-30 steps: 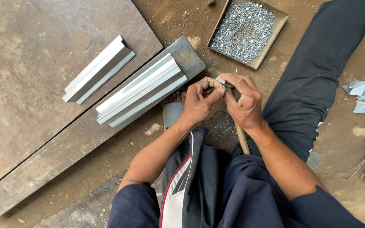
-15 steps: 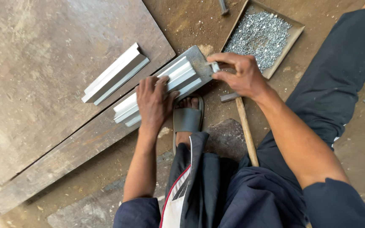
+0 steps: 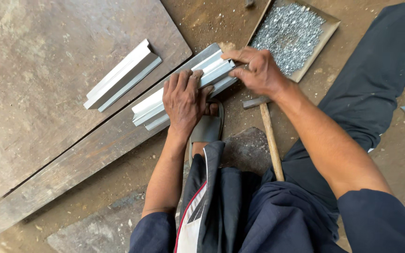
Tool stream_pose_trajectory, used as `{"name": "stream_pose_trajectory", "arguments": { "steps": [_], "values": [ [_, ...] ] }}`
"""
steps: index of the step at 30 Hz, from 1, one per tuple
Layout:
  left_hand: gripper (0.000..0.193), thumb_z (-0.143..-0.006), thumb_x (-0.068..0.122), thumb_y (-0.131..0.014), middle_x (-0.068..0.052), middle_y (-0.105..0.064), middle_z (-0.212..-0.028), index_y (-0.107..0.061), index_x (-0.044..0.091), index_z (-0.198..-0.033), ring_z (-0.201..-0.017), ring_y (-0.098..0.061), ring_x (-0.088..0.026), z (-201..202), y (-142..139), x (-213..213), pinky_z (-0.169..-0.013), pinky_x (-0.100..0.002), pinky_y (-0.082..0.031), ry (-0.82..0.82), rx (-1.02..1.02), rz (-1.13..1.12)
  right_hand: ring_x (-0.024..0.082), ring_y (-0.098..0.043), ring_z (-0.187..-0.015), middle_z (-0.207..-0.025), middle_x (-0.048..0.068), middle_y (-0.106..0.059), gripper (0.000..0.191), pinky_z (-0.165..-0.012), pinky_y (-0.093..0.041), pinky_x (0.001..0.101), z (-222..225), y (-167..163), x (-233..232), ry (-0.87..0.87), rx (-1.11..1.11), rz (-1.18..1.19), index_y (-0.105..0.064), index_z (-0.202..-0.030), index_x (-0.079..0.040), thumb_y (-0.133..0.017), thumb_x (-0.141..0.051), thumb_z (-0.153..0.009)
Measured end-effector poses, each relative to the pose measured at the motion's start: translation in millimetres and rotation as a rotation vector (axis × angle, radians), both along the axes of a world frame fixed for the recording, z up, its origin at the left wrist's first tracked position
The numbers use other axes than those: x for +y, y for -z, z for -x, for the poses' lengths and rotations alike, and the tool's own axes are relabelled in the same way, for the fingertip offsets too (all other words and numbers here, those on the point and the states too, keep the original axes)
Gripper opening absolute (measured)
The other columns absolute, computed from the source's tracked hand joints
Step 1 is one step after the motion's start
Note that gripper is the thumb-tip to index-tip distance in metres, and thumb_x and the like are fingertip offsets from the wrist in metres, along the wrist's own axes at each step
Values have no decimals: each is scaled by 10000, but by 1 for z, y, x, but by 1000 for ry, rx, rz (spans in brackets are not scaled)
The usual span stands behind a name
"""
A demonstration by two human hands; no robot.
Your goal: The person sits on the floor and uses a hammer and chisel to cut aluminum profiles into short pieces. They repeatedly position the chisel on the profile, strike it with the hammer, and separate the cut piece, stacking the finished pieces nearby.
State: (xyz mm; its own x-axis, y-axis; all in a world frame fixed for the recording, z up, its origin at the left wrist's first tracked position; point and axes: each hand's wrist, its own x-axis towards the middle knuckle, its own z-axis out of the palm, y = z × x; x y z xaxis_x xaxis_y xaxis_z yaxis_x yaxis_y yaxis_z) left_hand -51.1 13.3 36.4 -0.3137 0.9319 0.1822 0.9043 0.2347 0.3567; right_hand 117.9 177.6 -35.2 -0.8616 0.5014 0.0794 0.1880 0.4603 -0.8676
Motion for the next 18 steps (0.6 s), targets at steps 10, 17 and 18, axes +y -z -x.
{"name": "stream_pose_trajectory", "arguments": {
  "steps": [10, 17, 18],
  "values": [
    [426, -880, 320, -780, -62, -641, -1139, -694, 94, -1232, -1043, -584, -275, -2, -2, -4, -867, -400, -458, -3, 12, -62, 340, -650, -1277, -1401, 238, -653, 422, -1064, -522, 379, 2, -45, -25, 97, 61, 40, -580, -1396, 19, -679, 16, -986],
    [395, -913, 313, -774, -67, -647, -1148, -695, 96, -1234, -1032, -591, -278, -1, 3, -5, -862, -408, -460, 0, 6, -67, 248, -748, -1079, -1295, 146, -730, 298, -899, -581, 302, -4, -2, 2, -63, 93, -55, -682, -1322, -97, -684, -85, -1024],
    [394, -913, 320, -775, -67, -645, -1144, -696, 95, -1227, -1033, -592, -277, 0, 4, -5, -860, -408, -461, -4, 18, -77, 241, -751, -1066, -1279, 144, -737, 296, -898, -580, 305, -5, 4, 3, -60, 104, -54, -692, -1310, -88, -692, -100, -1014]
  ]
}}
